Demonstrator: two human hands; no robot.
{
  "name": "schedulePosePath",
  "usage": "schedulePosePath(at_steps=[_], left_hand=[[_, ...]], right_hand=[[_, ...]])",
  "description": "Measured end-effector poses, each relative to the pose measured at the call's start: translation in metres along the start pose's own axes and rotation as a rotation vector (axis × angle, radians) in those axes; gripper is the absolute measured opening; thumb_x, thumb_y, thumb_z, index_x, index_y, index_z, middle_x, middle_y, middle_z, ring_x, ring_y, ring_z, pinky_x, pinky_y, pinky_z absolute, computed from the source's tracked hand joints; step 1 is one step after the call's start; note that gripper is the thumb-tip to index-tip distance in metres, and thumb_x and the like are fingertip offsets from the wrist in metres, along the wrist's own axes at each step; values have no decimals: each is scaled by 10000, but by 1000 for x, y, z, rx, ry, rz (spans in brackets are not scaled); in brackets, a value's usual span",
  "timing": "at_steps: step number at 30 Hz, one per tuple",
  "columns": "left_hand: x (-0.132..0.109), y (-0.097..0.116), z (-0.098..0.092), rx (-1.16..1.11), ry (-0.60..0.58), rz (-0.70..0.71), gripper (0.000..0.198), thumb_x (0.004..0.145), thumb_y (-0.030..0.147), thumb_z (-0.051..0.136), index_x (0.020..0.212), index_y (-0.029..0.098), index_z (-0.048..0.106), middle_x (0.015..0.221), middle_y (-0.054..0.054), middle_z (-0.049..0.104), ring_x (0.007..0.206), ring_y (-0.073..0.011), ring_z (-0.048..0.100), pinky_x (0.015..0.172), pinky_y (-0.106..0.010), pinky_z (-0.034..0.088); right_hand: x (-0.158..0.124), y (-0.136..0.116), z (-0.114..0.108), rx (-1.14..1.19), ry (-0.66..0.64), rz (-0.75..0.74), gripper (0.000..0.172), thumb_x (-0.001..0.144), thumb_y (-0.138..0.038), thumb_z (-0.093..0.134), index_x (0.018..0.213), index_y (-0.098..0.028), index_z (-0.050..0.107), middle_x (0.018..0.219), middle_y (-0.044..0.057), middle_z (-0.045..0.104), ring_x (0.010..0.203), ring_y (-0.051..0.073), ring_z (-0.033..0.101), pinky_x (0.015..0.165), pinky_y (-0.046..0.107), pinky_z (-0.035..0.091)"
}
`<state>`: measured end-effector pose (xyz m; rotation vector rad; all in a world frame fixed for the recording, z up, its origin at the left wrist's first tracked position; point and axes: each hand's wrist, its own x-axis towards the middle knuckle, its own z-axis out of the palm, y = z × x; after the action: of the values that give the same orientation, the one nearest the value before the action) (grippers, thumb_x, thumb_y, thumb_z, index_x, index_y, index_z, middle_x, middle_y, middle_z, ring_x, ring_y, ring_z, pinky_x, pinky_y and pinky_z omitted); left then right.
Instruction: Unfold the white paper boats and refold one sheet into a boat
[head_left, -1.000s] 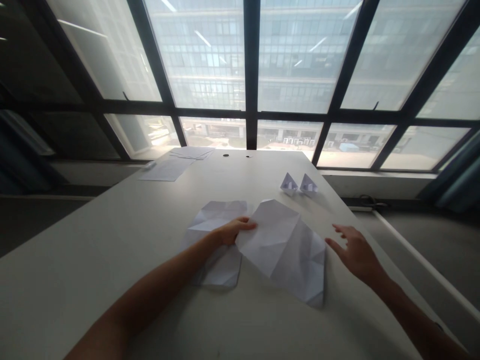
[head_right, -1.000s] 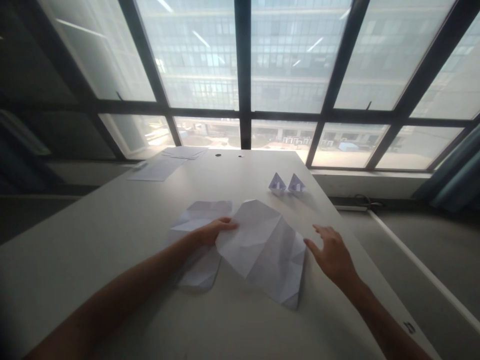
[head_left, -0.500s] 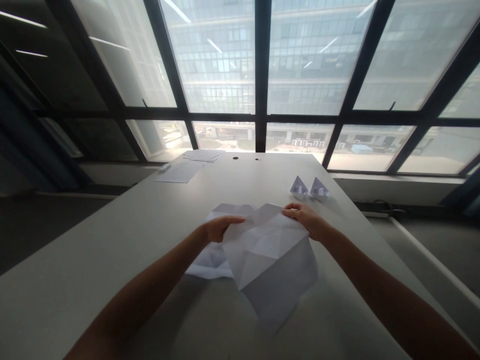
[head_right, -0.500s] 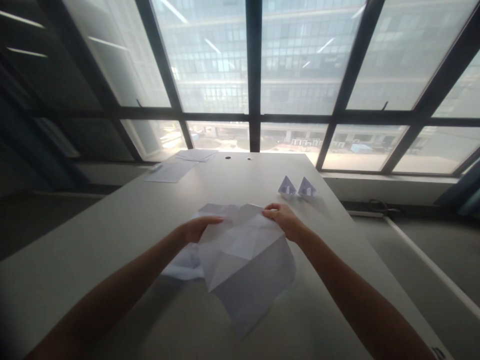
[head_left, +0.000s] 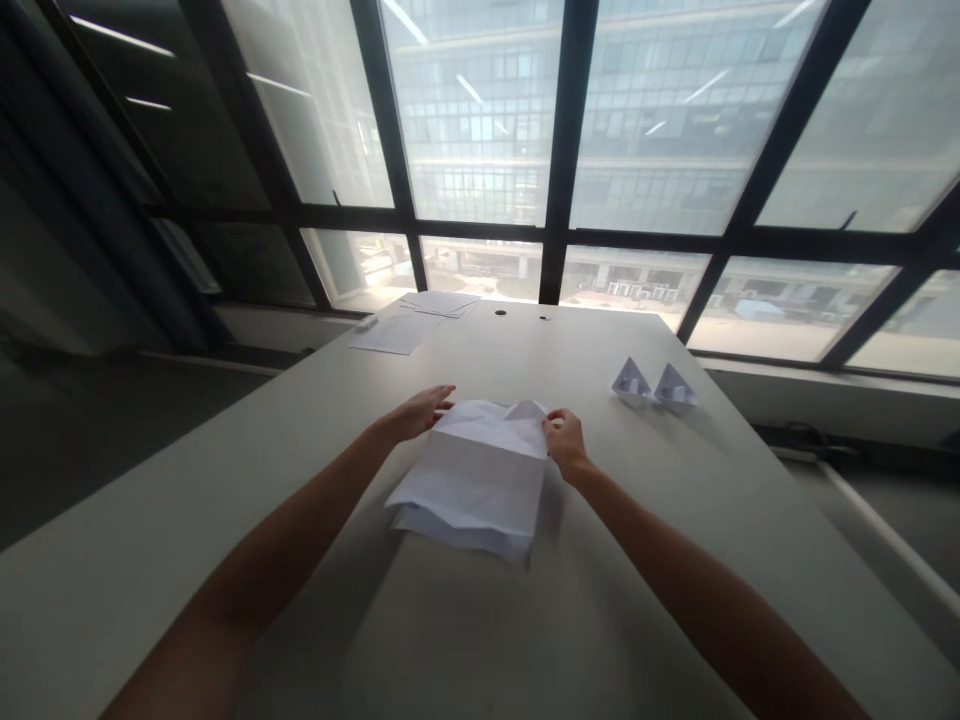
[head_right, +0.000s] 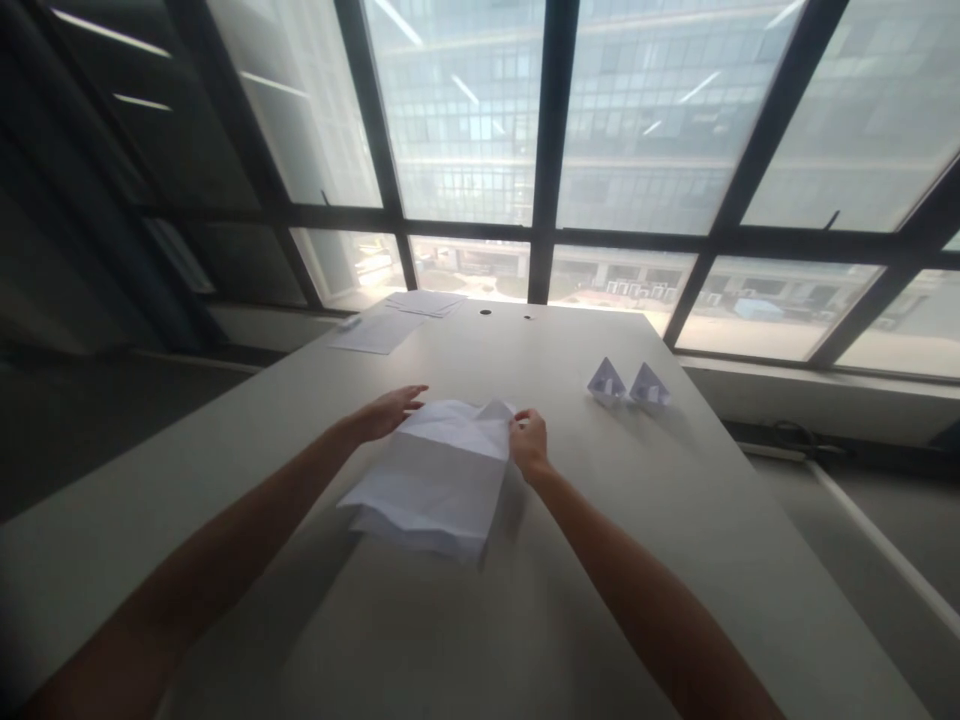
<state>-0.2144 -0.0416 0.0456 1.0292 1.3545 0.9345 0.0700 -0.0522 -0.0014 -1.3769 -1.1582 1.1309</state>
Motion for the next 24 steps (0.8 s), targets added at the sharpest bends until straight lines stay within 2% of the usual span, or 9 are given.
schedulePosePath(at_steps=[3,6,8,10,14,18,20,22,24], left_hand=[[3,-18,-6,152,8,140,679,860,546,616,1428,220,436,1228,-150,623,881,-208,677,707,-293,545],[-4,-35,-3,428,65,403,643,820,525,654,1367,212,527,1330,-143,555,1056,-261,631,884,-380,528],[-8,-49,3,618,45,573,572,821,496,649,1304,193,594,1333,-145,544,1197,-298,551,1020,-436,456],[-10,-63,7,767,13,675,516,819,446,658,1272,199,624,1353,-141,524,1299,-310,461,1118,-465,357],[-12,-81,8,862,-18,691,452,823,368,646,1258,245,627,1478,-98,397,1353,-303,399,1157,-483,304],[-16,-79,6,863,31,673,321,859,385,590,1097,193,688,1443,-129,427,1361,-312,389,1160,-464,302],[-18,-76,7,861,69,671,355,846,391,608,1138,196,661,1407,-131,465,1351,-311,402,1149,-469,321],[-19,-77,9,859,89,679,418,827,361,625,1213,202,618,1403,-127,468,1343,-304,414,1143,-471,331],[-18,-79,10,852,102,694,420,823,317,611,1222,189,610,1403,-134,460,1338,-301,423,1144,-467,332]], right_hand=[[-2,18,13,-76,56,-122,92,811,-225,545,892,-194,573,600,-10,567,561,172,546,514,250,378],[0,31,16,-215,108,-278,128,820,-230,500,920,-189,569,625,11,594,594,194,575,561,270,393],[4,34,14,-241,126,-329,211,823,-214,475,1009,-175,568,666,25,618,626,205,597,600,281,417],[9,33,11,-260,140,-380,322,817,-183,463,1127,-165,550,727,37,640,689,212,620,665,294,443],[19,28,6,-391,110,-419,447,812,-143,477,1254,-197,515,861,48,666,826,216,631,785,310,451],[15,25,8,-604,37,-396,321,868,-171,465,1161,-223,586,1025,85,656,907,223,616,825,323,446],[5,22,11,-722,59,-461,347,874,-182,481,1206,-214,577,1161,126,608,1004,257,582,859,352,439],[-9,16,13,-804,115,-559,455,853,-171,520,1307,-198,523,1313,165,514,1132,301,503,919,395,415],[-26,9,16,-860,114,-653,470,854,-165,528,1324,-197,516,1370,165,464,1202,324,430,968,436,379]])
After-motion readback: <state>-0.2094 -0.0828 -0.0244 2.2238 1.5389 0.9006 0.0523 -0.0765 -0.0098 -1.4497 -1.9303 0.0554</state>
